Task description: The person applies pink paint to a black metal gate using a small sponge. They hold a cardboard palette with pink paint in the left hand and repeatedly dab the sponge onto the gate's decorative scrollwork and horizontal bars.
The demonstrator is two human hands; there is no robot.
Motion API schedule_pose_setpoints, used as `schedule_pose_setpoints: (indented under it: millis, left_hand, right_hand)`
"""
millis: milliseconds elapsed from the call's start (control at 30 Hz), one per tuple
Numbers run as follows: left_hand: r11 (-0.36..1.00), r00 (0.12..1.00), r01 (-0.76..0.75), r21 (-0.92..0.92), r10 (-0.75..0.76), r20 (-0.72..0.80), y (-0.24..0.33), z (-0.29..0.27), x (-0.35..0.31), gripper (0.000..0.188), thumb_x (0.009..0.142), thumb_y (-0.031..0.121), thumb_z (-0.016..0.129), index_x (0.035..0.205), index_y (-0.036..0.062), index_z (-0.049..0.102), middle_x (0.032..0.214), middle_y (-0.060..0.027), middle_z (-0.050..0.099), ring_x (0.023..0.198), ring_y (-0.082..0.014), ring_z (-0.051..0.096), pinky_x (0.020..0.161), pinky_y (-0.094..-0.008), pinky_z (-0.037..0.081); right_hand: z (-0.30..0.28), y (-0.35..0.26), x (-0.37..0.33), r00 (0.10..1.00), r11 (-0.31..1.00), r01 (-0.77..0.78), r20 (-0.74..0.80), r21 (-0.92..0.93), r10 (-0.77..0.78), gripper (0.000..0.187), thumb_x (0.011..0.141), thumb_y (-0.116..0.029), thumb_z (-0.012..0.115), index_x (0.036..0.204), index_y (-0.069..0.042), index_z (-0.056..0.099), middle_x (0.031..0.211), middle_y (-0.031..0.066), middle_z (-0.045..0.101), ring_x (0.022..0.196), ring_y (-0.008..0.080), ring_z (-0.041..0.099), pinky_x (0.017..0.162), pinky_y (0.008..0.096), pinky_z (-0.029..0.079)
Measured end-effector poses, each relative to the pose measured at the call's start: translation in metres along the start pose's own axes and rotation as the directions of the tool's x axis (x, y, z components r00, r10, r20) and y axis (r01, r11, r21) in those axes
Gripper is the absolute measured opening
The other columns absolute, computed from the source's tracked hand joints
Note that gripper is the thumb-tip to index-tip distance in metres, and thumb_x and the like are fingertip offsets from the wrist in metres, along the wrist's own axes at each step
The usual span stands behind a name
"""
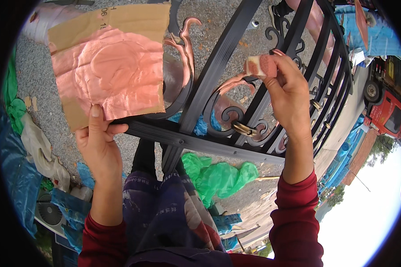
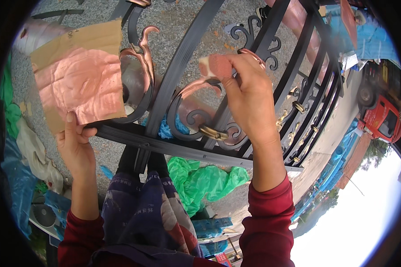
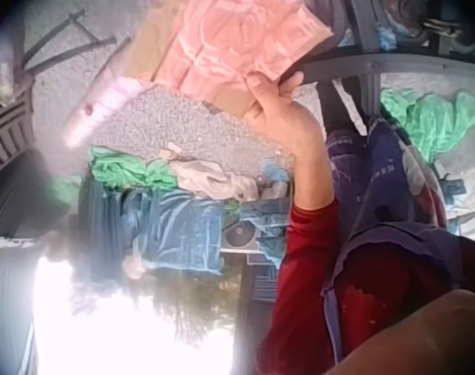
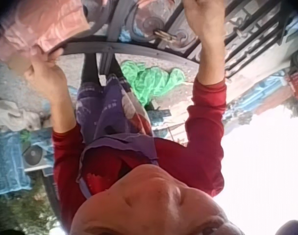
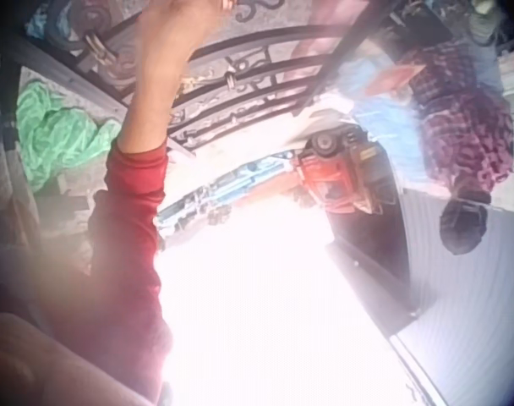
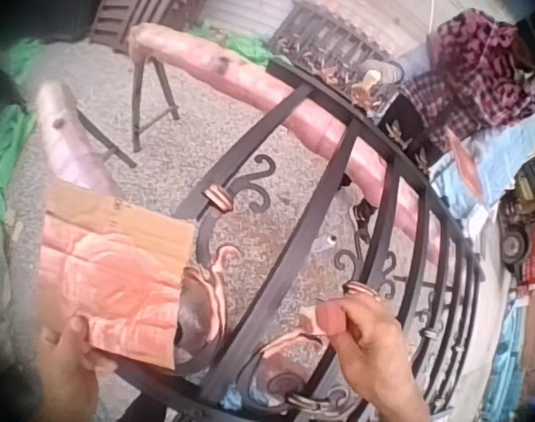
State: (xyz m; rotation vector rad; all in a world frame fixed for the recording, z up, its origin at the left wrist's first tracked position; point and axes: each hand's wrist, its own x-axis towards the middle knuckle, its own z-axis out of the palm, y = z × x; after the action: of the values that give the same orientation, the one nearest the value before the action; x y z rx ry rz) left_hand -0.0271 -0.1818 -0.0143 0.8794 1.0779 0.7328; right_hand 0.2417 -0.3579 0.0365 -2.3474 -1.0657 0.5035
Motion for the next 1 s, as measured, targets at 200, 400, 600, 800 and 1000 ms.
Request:
schedule_pose_setpoints:
  millis: [200,400,600,800,1000]
  left_hand:
    - [1.0,1.0,-0.017,-0.002,0.017,0.017,-0.005,-0.003,0.001,0.021,0.099,0.013,0.06,0.112,-0.003,0.062,0.099,-0.0085,0.069,0.075,-0.013,0.07,0.055,-0.0248,0.061]
    - [0.999,0.999,-0.036,0.014,0.036,0.002,-0.004,-0.003,0.002,0.018,0.099,0.012,0.06,0.11,-0.0022,0.061,0.099,-0.0089,0.069,0.074,-0.0132,0.07,0.055,-0.0251,0.061]
    - [0.999,0.999,-0.048,0.006,0.048,0.016,-0.004,-0.004,0.002,0.018,0.099,0.012,0.059,0.11,-0.0025,0.061,0.1,-0.0091,0.069,0.073,-0.0133,0.07,0.056,-0.025,0.061]
    - [0.999,0.999,-0.032,-0.006,0.033,0.022,-0.001,-0.001,0.002,0.018,0.099,0.013,0.06,0.106,-0.003,0.063,0.097,-0.0085,0.07,0.072,-0.0126,0.069,0.055,-0.0255,0.061]
    - [0.999,0.999,-0.036,-0.013,0.037,0.024,-0.003,-0.003,0.003,0.018,0.099,0.013,0.061,0.108,-0.0029,0.062,0.096,-0.0081,0.069,0.071,-0.0125,0.069,0.055,-0.0255,0.061]
  right_hand:
    - [-0.009,0.014,0.01,0.995,0.97,0.055,-0.066,-0.238,-0.072,0.021,0.088,0.001,0.065,0.109,0.0,0.064,0.098,0.009,0.062,0.082,0.0188,0.06,0.073,0.0262,0.047]
    - [-0.005,0.006,0.013,0.993,0.978,0.099,0.078,-0.186,-0.086,0.02,0.084,0.002,0.061,0.104,-0.001,0.065,0.098,0.0159,0.063,0.089,0.0374,0.062,0.076,0.0425,0.049]
    - [-0.018,-0.001,0.017,1.0,0.998,-0.013,-0.002,-0.066,0.013,0.022,0.084,0.002,0.062,0.105,-0.002,0.065,0.097,0.0149,0.063,0.09,0.0367,0.062,0.078,0.0407,0.05]
    - [-0.018,0.015,0.023,0.999,0.971,0.036,0.0,-0.236,-0.037,0.022,0.086,-0.002,0.064,0.107,0.0,0.065,0.099,0.0166,0.065,0.091,0.036,0.063,0.08,0.0375,0.05]
    - [-0.008,0.019,0.031,0.997,0.999,-0.025,-0.073,-0.044,0.022,0.02,0.086,-0.006,0.066,0.105,0.0,0.066,0.097,0.0178,0.066,0.09,0.0368,0.063,0.08,0.0393,0.049]
